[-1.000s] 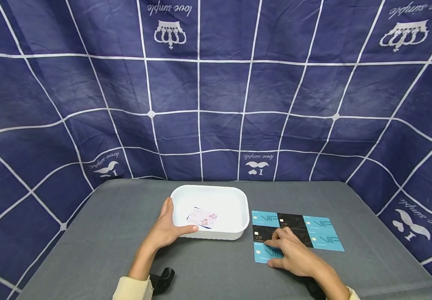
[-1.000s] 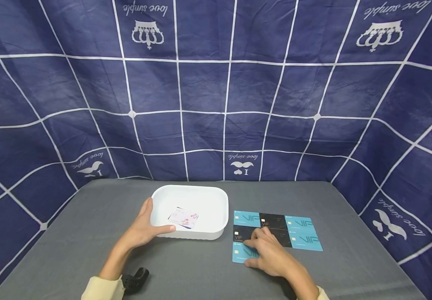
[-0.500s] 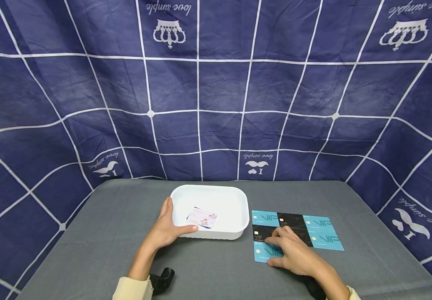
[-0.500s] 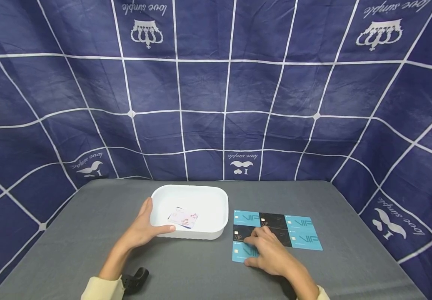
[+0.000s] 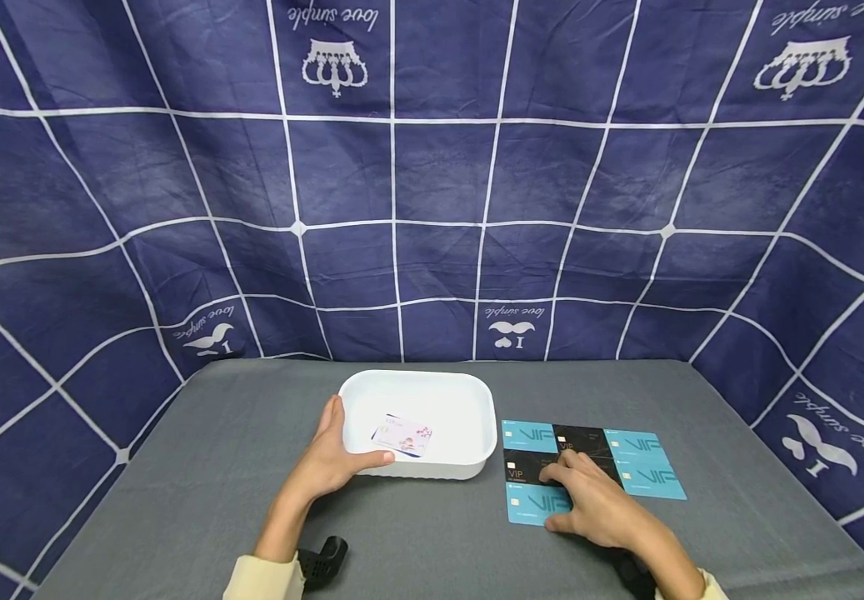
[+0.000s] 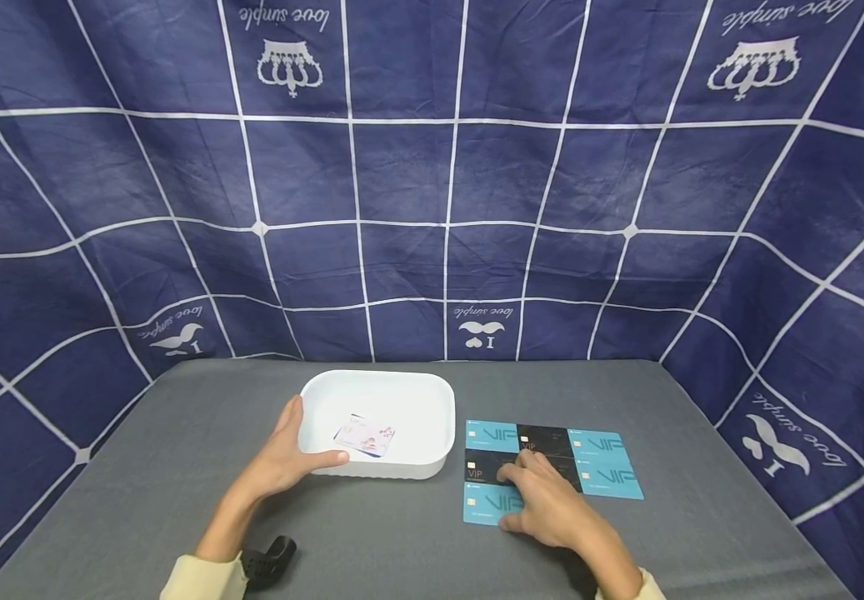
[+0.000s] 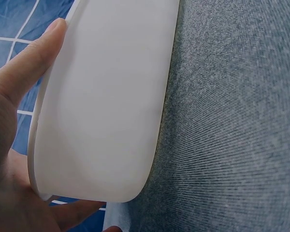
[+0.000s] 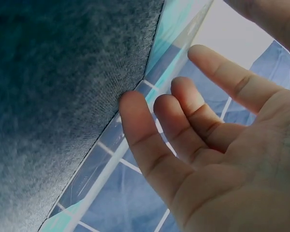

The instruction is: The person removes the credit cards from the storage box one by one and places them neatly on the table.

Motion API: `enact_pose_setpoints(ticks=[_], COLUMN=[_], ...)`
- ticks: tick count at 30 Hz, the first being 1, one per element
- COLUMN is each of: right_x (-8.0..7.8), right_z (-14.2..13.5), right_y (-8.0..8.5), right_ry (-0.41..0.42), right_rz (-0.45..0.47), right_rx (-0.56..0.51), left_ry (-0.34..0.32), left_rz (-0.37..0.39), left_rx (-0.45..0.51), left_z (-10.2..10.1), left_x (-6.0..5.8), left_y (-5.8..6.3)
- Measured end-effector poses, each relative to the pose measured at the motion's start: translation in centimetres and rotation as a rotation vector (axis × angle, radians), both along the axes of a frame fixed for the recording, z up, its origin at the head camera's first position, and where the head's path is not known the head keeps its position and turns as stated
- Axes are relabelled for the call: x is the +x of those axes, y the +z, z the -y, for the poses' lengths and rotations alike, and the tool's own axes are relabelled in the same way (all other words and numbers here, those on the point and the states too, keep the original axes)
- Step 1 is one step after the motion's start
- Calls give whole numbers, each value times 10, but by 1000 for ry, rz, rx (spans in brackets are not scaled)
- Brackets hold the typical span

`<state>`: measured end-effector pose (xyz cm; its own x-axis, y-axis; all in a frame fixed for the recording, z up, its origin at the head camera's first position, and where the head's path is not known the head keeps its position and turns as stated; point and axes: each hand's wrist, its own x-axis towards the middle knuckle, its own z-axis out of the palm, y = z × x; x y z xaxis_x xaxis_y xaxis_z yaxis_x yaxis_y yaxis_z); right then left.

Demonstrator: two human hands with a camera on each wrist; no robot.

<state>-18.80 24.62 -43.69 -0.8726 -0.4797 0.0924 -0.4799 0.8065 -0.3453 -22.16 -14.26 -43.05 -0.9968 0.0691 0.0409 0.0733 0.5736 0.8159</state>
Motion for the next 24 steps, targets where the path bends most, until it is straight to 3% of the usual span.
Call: enact_pose_setpoints(ticks=[16,24], right_x=[-2,0], right_z=[2,12], right_y=[-1,-2], right_ry=[46,114], right_rz=[-53,-136], right_rx=[-24,-232], left_ry=[0,1], left_rz=[1,-4], left_rx=[6,16], left_z=[-1,0], left_x=[-1,-2], left_y=[0,-2])
